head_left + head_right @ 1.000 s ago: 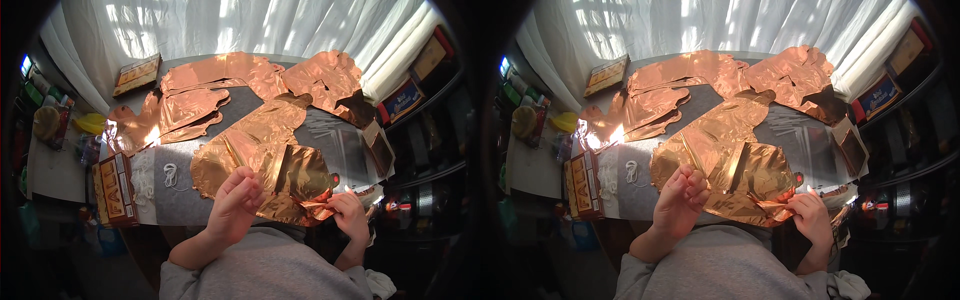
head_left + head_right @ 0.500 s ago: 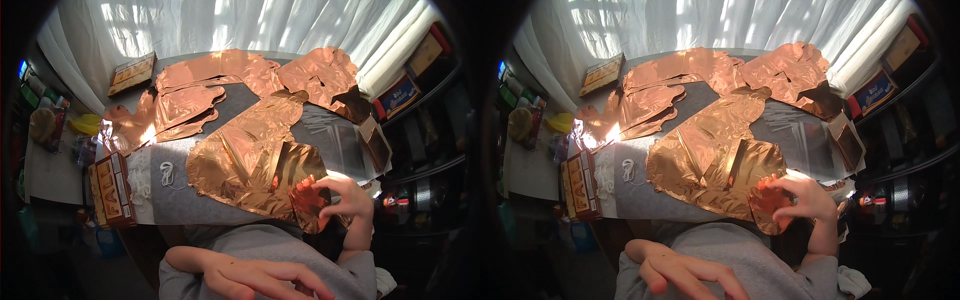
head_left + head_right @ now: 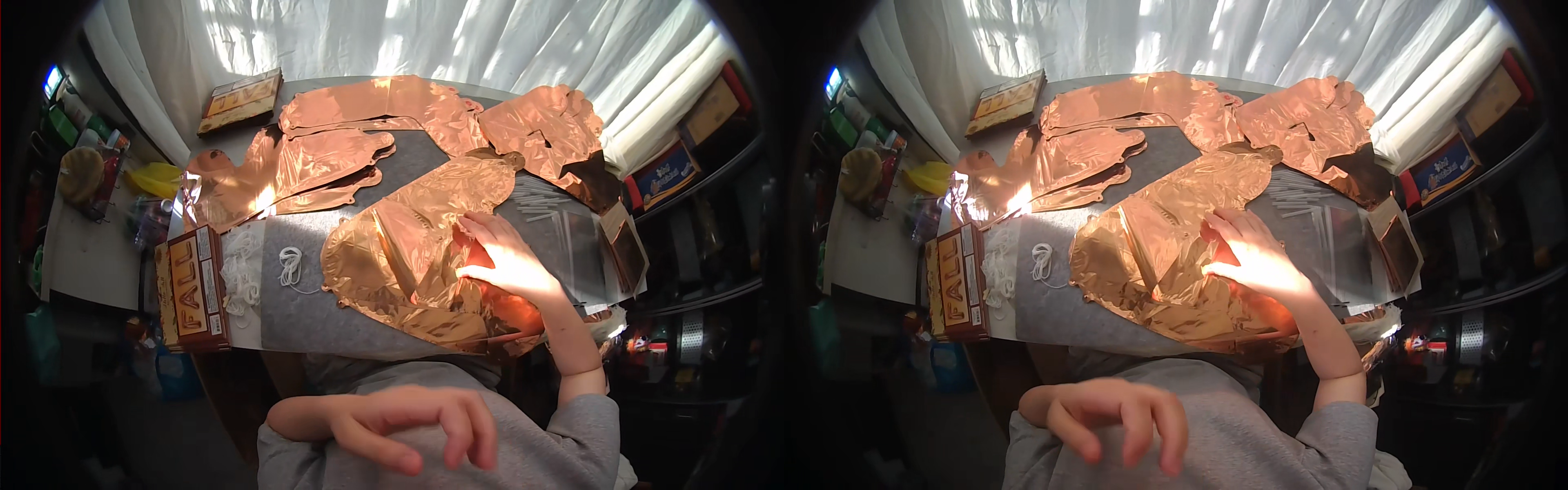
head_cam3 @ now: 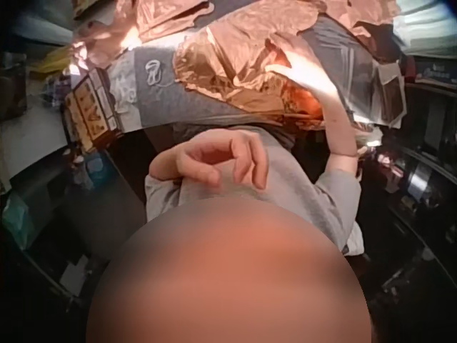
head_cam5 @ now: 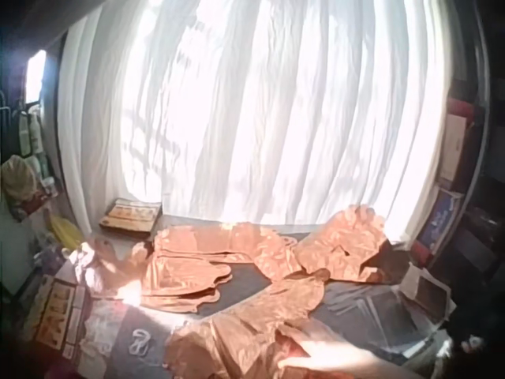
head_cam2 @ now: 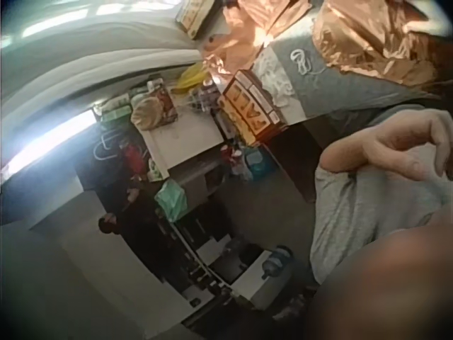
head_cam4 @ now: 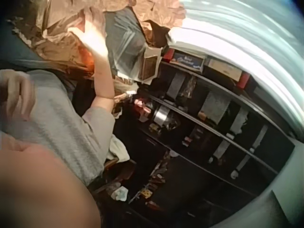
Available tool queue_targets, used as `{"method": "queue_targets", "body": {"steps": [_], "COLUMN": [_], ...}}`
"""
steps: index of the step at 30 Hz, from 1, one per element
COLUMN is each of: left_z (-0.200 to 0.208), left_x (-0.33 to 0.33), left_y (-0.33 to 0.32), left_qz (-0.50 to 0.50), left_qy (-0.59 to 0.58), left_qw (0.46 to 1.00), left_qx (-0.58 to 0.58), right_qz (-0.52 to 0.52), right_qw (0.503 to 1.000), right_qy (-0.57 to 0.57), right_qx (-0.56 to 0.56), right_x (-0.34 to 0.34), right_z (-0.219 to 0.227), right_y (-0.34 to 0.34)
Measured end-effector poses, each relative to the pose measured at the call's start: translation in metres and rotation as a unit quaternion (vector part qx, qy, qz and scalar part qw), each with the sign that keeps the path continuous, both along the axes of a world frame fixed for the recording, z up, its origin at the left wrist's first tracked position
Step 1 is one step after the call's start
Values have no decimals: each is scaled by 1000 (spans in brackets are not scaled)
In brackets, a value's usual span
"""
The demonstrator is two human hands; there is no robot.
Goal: Folding metallic balloons and inserting them into cardboard-backed plastic sleeves for retail packaging.
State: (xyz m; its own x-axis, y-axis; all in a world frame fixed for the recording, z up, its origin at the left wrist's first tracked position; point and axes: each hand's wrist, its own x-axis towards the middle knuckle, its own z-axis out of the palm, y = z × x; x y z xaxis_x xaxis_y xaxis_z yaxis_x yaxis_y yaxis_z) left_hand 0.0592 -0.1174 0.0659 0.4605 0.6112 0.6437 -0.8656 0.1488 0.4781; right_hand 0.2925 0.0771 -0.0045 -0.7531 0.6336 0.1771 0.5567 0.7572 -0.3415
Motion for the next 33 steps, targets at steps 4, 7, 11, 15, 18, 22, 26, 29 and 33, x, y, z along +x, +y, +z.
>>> {"method": "queue_targets", "body": {"steps": [4,7,11,15,18,22,26,29,33], "left_z": [-39,-74,-86,-91,-90,-87,-87,-83,-61], "left_x": [-31,-35,-45,-53,-63,-75,-76,-73,-68], "left_y": [10,-5,-17,-20,-22,-26,-29,-25,-6], "left_qz": [310,452,461,446,440,438,450,504,610], "left_qy": [412,594,662,697,708,724,719,677,573], "left_qw": [836,595,520,493,484,473,474,483,502], "left_qx": [189,298,281,270,267,245,236,233,219], "right_qz": [-31,-85,-155,-149,-163,-145,-145,-191,-228], "right_qw": [999,996,986,986,974,976,983,971,959], "right_qy": [15,-14,-60,-35,-15,-4,-43,7,76], "right_qx": [-9,16,5,-68,-157,-160,-107,-143,-149], "right_x": [13,43,74,78,80,78,72,56,44], "right_z": [8,19,29,23,23,17,16,39,74], "right_y": [3,3,-15,-15,-5,-1,-3,-12,-30]}}
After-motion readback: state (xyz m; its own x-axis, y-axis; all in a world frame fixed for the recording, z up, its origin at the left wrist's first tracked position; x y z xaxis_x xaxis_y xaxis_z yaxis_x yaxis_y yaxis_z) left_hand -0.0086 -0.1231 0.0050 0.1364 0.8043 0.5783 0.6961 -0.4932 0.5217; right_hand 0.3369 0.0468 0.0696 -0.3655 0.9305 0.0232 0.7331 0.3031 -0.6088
